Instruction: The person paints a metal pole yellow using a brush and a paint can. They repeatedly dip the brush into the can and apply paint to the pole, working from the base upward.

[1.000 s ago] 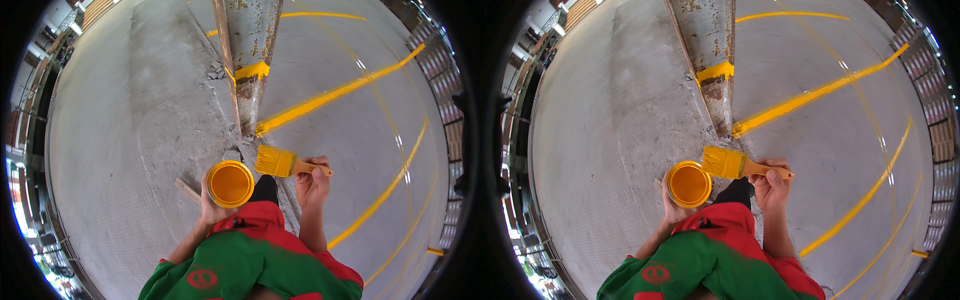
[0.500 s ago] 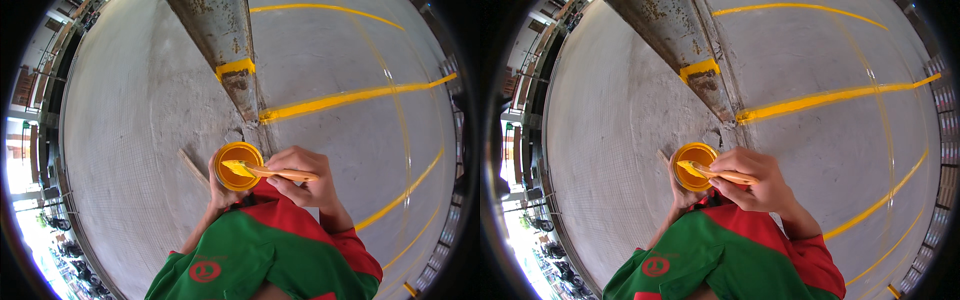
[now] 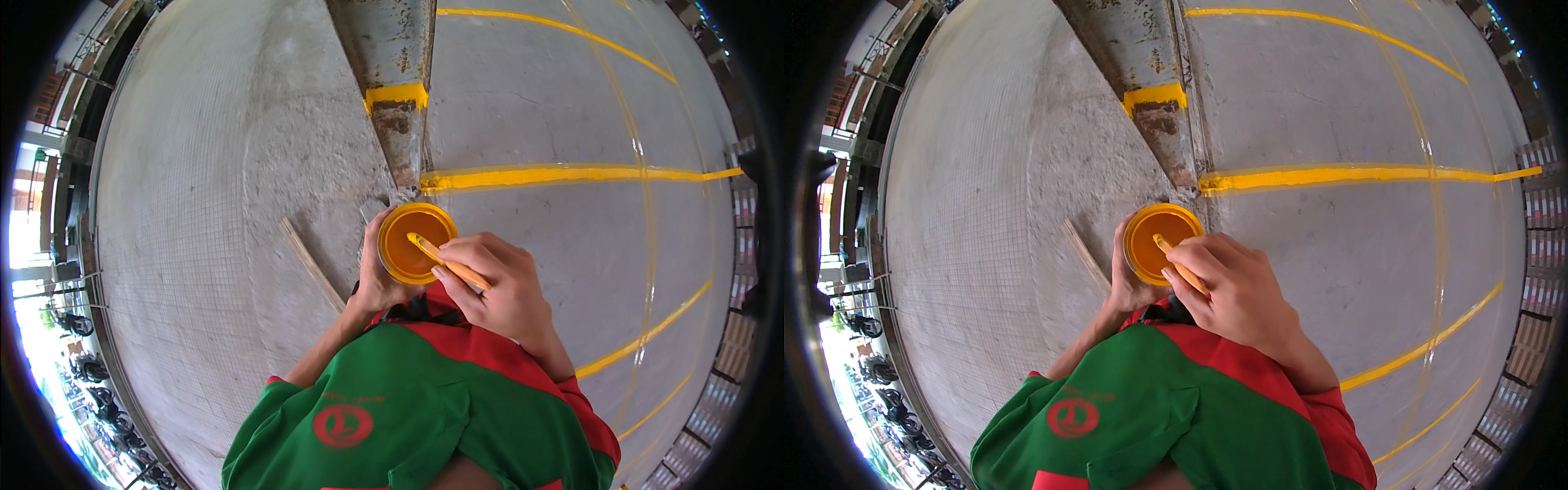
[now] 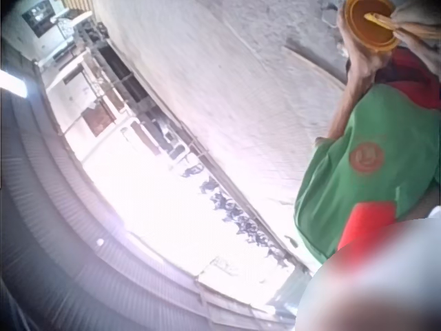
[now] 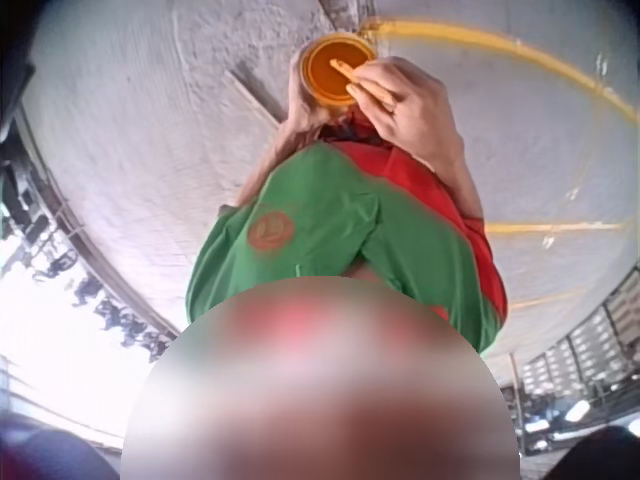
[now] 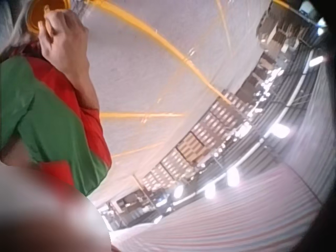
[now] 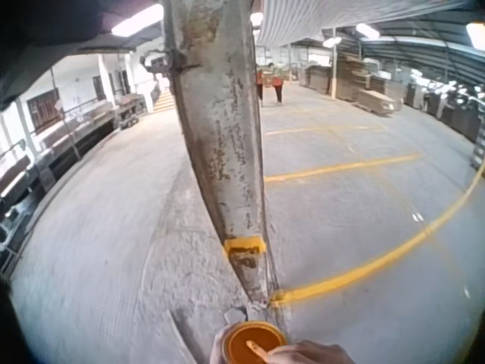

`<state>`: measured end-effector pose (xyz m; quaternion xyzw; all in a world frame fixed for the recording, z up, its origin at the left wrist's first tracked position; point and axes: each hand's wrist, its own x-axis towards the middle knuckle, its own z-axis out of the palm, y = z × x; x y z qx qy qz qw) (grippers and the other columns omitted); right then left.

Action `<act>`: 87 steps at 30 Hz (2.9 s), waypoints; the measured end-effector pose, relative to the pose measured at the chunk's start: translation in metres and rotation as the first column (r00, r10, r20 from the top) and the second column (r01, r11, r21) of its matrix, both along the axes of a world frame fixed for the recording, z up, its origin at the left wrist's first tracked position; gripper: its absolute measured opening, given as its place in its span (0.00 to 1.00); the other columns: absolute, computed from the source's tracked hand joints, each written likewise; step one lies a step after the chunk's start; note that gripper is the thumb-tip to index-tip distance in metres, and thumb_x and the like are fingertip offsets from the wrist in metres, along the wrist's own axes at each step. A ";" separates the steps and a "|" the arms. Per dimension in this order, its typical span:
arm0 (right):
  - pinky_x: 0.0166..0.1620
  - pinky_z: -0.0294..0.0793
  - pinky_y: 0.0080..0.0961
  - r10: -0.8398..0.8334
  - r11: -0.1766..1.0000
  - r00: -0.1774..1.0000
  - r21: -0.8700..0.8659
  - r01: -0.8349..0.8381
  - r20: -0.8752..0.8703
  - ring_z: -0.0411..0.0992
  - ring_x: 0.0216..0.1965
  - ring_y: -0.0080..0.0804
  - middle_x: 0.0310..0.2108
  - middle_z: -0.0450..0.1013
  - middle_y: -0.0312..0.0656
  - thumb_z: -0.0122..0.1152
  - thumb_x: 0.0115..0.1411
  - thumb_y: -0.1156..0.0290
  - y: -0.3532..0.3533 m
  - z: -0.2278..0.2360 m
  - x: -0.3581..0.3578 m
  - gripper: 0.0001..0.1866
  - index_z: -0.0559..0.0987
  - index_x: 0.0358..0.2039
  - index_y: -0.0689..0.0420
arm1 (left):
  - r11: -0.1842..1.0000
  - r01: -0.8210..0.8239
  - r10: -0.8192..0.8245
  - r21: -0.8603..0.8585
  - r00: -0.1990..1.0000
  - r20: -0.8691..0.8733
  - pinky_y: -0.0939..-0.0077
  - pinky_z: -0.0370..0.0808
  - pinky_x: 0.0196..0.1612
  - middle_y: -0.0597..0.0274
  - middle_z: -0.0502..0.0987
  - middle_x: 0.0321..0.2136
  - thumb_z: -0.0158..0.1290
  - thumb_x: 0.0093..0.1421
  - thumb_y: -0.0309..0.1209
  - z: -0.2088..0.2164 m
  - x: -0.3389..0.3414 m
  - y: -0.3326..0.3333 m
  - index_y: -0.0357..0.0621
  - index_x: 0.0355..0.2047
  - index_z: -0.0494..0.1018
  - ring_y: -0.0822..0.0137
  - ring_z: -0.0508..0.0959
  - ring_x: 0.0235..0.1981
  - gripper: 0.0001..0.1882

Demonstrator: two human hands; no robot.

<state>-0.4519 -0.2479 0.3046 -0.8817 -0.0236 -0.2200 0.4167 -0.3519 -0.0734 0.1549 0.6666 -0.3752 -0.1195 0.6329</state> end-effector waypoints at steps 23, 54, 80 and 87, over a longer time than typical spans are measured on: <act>0.42 0.81 0.40 0.097 0.987 0.973 -0.106 -0.121 -0.210 0.77 0.43 0.43 0.41 0.79 0.42 0.65 0.61 0.75 0.074 -0.022 0.066 0.10 0.78 0.43 0.58 | 0.999 -0.048 0.045 -0.017 0.990 -0.133 0.56 0.66 0.68 0.46 0.65 0.62 0.80 0.38 0.37 -0.025 0.049 0.068 0.34 0.70 0.51 0.50 0.69 0.64 0.65; 0.39 0.79 0.26 -0.448 0.835 0.871 0.255 0.488 -0.200 0.82 0.35 0.34 0.37 0.83 0.44 0.69 0.59 0.77 0.255 -0.047 0.375 0.11 0.80 0.43 0.58 | 0.936 0.349 -0.351 -0.035 0.929 -0.116 0.58 0.68 0.63 0.48 0.71 0.58 0.80 0.37 0.32 -0.044 0.439 0.201 0.35 0.68 0.54 0.52 0.72 0.59 0.61; 0.37 0.81 0.28 -0.972 -0.225 -0.218 0.073 0.972 -0.091 0.82 0.34 0.36 0.34 0.81 0.41 0.70 0.58 0.76 0.220 -0.028 0.585 0.08 0.81 0.39 0.58 | 0.124 0.990 -0.992 -0.070 0.122 -0.024 0.58 0.67 0.67 0.49 0.66 0.62 0.76 0.42 0.26 -0.035 0.663 -0.062 0.38 0.70 0.49 0.54 0.70 0.63 0.60; 0.47 0.79 0.43 -0.974 -0.169 -0.171 -0.026 0.985 -0.148 0.77 0.41 0.49 0.34 0.76 0.46 0.59 0.66 0.64 0.207 -0.052 0.649 0.11 0.77 0.39 0.59 | -0.202 0.965 -0.902 -0.170 -0.251 -0.351 0.57 0.71 0.65 0.54 0.66 0.63 0.76 0.41 0.24 -0.021 0.684 -0.078 0.48 0.71 0.48 0.59 0.70 0.62 0.62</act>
